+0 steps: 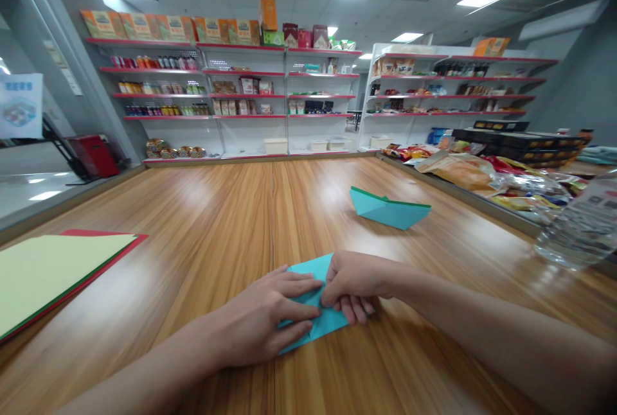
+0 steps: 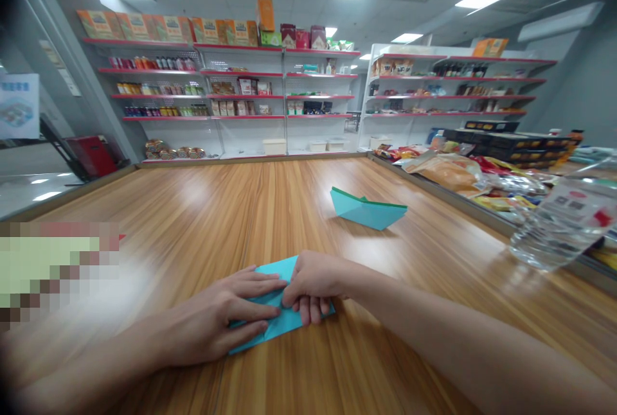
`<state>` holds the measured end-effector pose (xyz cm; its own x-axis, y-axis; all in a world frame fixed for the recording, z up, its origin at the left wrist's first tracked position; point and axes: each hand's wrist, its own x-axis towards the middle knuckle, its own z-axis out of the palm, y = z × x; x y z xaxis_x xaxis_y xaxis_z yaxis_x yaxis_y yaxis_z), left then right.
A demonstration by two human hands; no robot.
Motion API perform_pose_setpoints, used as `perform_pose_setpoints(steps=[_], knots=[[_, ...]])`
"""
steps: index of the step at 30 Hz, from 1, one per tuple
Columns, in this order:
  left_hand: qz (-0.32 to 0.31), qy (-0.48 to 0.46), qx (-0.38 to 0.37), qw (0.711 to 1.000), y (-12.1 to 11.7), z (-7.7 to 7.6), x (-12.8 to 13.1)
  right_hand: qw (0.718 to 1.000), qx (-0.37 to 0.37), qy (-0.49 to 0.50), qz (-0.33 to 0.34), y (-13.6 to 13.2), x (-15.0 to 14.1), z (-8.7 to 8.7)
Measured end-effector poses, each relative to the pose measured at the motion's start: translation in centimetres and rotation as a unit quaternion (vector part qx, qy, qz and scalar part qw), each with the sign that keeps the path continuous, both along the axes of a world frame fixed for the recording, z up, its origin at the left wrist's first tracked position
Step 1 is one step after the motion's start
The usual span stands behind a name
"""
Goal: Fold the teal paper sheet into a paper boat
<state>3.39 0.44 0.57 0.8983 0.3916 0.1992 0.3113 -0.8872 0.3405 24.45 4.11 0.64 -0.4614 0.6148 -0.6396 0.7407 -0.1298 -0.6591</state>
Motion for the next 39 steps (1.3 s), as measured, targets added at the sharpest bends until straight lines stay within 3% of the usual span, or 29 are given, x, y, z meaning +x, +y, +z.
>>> perform_pose_setpoints(steps=[15,39], knots=[[0.020,-0.002,0.033,0.999,0.3,-1.0,0.4,1.000,0.001,0.025,-0.019,0.3,0.4,-0.3],[0.060,0.079,0.038,0.994,-0.8,0.4,0.6,0.997,0.042,-0.024,-0.057,0.9,0.8,0.3]])
